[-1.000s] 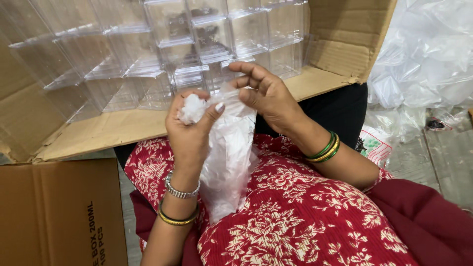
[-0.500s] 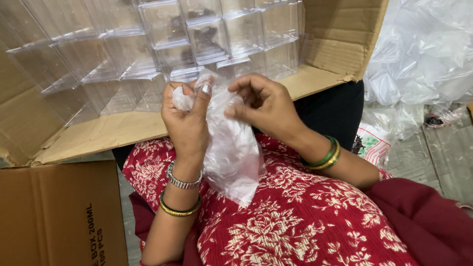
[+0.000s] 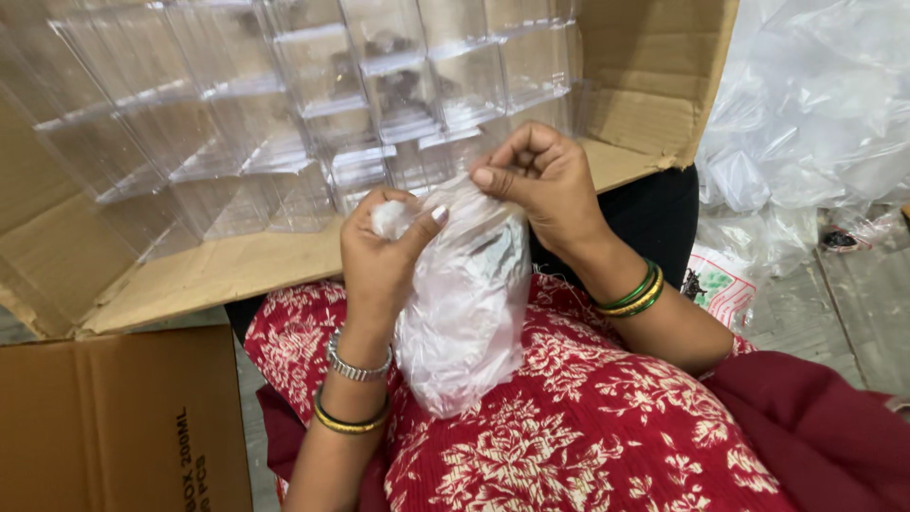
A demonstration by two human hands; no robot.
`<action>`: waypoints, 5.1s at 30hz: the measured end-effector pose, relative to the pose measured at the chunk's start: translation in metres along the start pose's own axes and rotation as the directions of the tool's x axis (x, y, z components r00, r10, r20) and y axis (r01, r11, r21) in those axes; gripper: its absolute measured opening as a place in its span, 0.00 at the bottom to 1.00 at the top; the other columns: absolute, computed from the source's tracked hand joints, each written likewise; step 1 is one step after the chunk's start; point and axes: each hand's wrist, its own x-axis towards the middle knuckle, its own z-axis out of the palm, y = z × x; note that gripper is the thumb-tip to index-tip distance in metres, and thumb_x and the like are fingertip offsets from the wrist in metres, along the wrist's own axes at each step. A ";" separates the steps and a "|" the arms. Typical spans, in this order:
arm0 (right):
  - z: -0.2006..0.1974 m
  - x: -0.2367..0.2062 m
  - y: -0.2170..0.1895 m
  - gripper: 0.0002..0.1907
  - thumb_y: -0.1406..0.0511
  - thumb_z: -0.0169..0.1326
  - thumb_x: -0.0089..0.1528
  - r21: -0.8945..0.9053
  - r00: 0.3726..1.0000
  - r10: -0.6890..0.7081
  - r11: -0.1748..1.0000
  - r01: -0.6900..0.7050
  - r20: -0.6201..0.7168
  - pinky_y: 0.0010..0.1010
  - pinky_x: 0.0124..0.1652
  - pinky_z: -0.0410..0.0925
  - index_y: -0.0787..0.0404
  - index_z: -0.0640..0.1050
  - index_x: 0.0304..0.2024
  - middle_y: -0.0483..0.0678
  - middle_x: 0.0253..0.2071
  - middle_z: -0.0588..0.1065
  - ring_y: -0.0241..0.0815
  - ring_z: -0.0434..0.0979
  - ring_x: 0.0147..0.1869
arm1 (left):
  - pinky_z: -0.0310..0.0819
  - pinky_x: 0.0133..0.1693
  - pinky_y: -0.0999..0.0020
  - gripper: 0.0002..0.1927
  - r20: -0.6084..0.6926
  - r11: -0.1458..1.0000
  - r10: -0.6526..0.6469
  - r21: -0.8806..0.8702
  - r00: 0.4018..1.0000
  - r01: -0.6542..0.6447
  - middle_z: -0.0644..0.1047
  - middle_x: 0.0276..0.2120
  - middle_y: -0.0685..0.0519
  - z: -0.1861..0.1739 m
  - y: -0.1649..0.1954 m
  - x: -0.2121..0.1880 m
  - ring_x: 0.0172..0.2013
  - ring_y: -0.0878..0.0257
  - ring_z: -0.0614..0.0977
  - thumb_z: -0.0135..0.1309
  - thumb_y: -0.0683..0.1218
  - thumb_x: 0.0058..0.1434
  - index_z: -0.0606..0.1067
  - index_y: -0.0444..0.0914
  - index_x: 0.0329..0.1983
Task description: The person sits on the floor and wraps small clear plastic boxes in white plastic bags one at a time, then places each wrapped box into a large open cardboard carton in front of them. They repeatedly take a box, insert it into a bag, fold the bag closed, and set the wrapped box into the carton.
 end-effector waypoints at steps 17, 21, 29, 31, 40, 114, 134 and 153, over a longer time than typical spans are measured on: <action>-0.042 0.012 -0.020 0.08 0.65 0.55 0.65 0.601 0.923 0.333 0.703 -0.380 0.195 0.34 0.50 0.76 0.64 0.77 0.41 0.49 0.39 0.80 0.40 0.82 0.45 | 0.79 0.41 0.66 0.10 0.304 0.560 -0.327 -0.700 0.895 0.443 0.79 0.33 0.49 0.004 0.010 0.018 0.35 0.60 0.82 0.49 0.45 0.68 0.77 0.35 0.37; -0.051 0.024 -0.006 0.11 0.79 0.61 0.64 0.389 0.961 0.201 0.884 -0.261 0.190 0.28 0.44 0.71 0.62 0.75 0.43 0.51 0.40 0.79 0.40 0.79 0.43 | 0.81 0.42 0.63 0.05 0.150 0.749 -0.235 -0.601 0.960 0.277 0.80 0.33 0.47 -0.014 -0.014 0.040 0.35 0.59 0.83 0.55 0.40 0.61 0.78 0.32 0.32; -0.039 0.049 0.073 0.30 0.77 0.59 0.53 -0.878 0.994 -0.108 0.476 0.053 0.001 0.34 0.42 0.69 0.55 0.80 0.57 0.56 0.37 0.73 0.50 0.74 0.40 | 0.69 0.29 0.57 0.11 -0.203 0.735 0.102 0.675 0.974 0.064 0.76 0.21 0.41 -0.008 -0.078 0.067 0.22 0.52 0.76 0.60 0.45 0.61 0.76 0.32 0.39; -0.043 0.048 0.076 0.31 0.78 0.58 0.52 -0.884 0.993 -0.068 0.452 0.115 0.095 0.35 0.46 0.69 0.54 0.80 0.58 0.59 0.41 0.73 0.51 0.75 0.44 | 0.69 0.29 0.57 0.13 -0.181 0.704 0.189 0.710 0.965 -0.005 0.77 0.24 0.41 -0.015 -0.087 0.072 0.25 0.51 0.78 0.59 0.44 0.59 0.76 0.34 0.45; -0.048 0.042 0.076 0.23 0.78 0.48 0.65 -0.363 0.961 0.272 0.892 -0.270 -0.047 0.23 0.40 0.65 0.59 0.81 0.59 0.45 0.48 0.79 0.30 0.69 0.39 | 0.67 0.31 0.66 0.12 -0.167 0.948 -0.040 0.306 0.985 0.090 0.77 0.33 0.49 -0.016 -0.078 0.072 0.29 0.64 0.71 0.60 0.45 0.66 0.76 0.34 0.49; 0.047 -0.031 0.030 0.12 0.63 0.55 0.72 -0.118 0.881 0.394 0.919 -0.376 0.263 0.20 0.33 0.66 0.66 0.80 0.38 0.42 0.31 0.75 0.27 0.71 0.33 | 0.65 0.31 0.78 0.11 -0.148 0.967 -0.019 -0.252 0.989 -0.019 0.75 0.31 0.56 -0.059 0.001 -0.052 0.29 0.72 0.71 0.59 0.45 0.75 0.76 0.32 0.39; 0.034 0.093 0.131 0.13 0.69 0.59 0.61 -0.834 0.972 -0.158 0.500 0.232 0.176 0.31 0.35 0.71 0.56 0.83 0.48 0.50 0.32 0.75 0.40 0.77 0.34 | 0.75 0.40 0.46 0.12 -0.295 0.530 0.090 0.823 0.951 0.205 0.79 0.34 0.32 -0.054 -0.020 0.062 0.38 0.35 0.81 0.57 0.44 0.58 0.79 0.33 0.43; 0.036 0.060 0.084 0.22 0.64 0.43 0.66 0.261 0.830 0.441 0.804 -0.534 0.341 0.34 0.53 0.73 0.67 0.73 0.60 0.53 0.53 0.78 0.42 0.80 0.54 | 0.74 0.31 0.71 0.07 -0.308 0.981 -0.158 -0.155 0.938 0.115 0.81 0.29 0.55 -0.079 -0.054 0.035 0.28 0.68 0.80 0.56 0.43 0.62 0.79 0.33 0.35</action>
